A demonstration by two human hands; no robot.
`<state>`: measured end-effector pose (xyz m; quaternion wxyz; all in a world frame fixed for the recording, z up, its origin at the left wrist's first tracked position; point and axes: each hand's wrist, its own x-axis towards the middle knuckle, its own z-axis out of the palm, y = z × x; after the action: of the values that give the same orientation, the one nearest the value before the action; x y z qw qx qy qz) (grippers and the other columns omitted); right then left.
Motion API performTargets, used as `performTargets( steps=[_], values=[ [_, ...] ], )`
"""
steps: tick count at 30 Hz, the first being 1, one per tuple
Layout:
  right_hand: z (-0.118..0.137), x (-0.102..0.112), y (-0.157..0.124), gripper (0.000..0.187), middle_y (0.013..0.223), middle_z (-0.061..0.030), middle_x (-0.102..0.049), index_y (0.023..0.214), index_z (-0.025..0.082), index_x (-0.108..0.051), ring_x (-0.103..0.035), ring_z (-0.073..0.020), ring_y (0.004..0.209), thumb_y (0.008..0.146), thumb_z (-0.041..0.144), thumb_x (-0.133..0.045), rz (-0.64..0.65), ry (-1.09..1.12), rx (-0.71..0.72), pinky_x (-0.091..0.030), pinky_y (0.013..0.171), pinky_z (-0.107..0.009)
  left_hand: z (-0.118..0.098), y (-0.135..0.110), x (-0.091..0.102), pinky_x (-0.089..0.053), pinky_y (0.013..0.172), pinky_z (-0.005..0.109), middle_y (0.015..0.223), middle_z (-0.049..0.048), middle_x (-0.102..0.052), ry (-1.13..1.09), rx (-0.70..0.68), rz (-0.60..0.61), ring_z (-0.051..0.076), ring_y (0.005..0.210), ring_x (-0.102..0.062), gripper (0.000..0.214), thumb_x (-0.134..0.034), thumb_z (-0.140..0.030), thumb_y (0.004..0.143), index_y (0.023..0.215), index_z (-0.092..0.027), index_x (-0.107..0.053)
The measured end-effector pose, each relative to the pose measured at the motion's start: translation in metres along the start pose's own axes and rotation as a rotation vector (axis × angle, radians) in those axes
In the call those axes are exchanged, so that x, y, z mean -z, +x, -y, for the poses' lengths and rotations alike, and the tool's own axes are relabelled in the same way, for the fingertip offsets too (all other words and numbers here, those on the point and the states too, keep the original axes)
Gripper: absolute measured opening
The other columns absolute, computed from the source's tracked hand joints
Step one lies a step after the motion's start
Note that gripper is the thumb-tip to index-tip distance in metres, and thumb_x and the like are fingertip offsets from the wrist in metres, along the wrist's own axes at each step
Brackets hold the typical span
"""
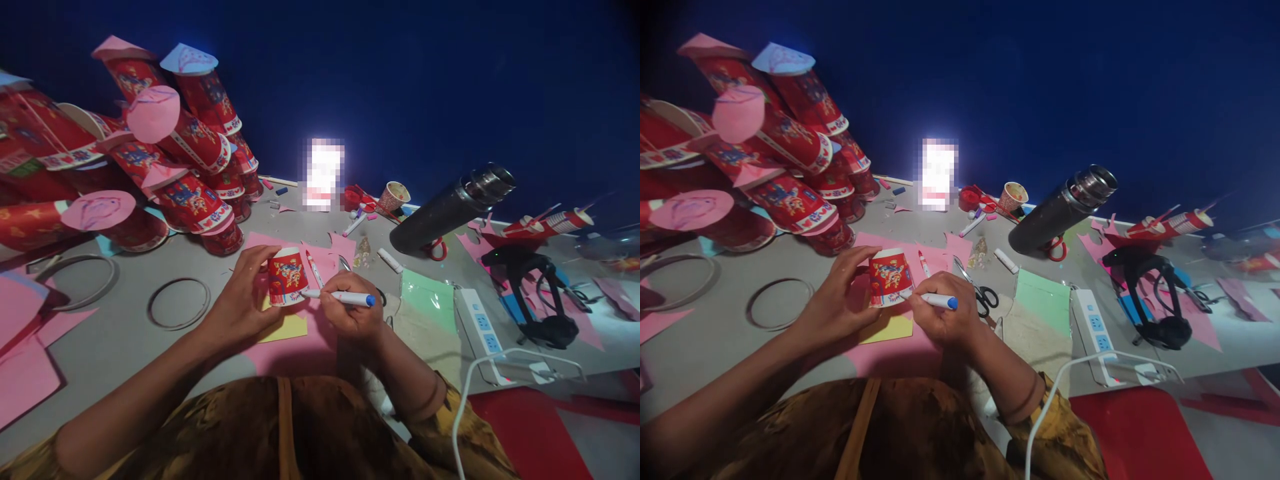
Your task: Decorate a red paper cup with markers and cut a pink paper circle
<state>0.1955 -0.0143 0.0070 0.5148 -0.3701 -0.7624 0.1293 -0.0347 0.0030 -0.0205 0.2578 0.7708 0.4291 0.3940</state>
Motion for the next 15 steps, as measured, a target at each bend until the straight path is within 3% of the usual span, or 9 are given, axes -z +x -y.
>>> performTargets(
  steps=[15],
  values=[
    [0.0009, 0.0019, -0.0002, 0.013, 0.069, 0.0005, -0.072, 0.084, 0.024, -0.066, -0.066, -0.0157, 0.059, 0.094, 0.017, -0.065, -0.001, 0.003, -0.024, -0.053, 0.058, -0.028, -0.0035, 0.001, 0.0007, -0.057, 0.114, 0.056, 0.145, 0.0114, -0.053, -0.008, 0.025, 0.0, 0.034, 0.136, -0.058, 0.073, -0.075, -0.031, 0.084, 0.149, -0.03, -0.043]
  ],
)
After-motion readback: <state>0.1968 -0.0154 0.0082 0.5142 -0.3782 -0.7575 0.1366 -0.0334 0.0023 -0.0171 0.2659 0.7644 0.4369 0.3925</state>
